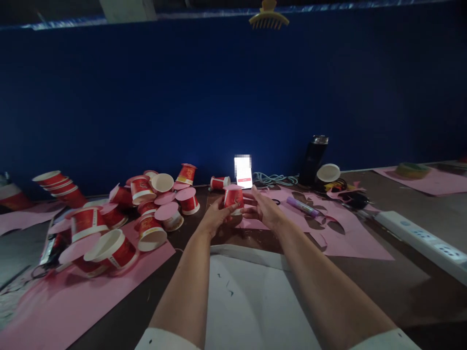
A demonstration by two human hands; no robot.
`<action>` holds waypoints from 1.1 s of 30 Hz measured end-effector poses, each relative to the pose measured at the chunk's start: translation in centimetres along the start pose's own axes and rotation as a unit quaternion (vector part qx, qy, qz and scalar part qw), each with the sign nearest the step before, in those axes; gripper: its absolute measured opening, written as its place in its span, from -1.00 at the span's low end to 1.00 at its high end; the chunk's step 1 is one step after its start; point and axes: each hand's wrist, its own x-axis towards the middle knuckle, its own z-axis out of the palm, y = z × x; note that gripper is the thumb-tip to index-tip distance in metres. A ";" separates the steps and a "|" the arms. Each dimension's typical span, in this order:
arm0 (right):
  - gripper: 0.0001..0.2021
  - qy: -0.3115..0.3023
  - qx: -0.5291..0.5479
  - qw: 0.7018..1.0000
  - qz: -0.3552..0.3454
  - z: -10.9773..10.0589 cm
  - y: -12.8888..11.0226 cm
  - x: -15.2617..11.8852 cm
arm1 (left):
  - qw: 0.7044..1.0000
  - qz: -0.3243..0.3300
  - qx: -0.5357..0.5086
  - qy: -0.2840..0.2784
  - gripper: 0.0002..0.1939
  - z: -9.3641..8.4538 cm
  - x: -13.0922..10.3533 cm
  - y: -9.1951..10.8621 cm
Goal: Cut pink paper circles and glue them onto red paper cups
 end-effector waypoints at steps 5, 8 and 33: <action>-0.50 0.044 -0.036 0.998 0.007 -0.2 0.3 0.2 | 0.996 -0.070 -0.055 0.019 -0.53 -0.5 0.3 -0.1; -0.52 0.095 -0.066 0.993 -0.011 -0.3 0.4 0.5 | 0.993 -0.092 -0.070 0.015 -0.53 -0.5 0.3 -0.2; -0.74 0.132 -0.425 0.799 -0.404 -0.9 1.1 0.7 | 0.999 0.017 0.037 0.000 -0.44 -0.1 0.2 -0.5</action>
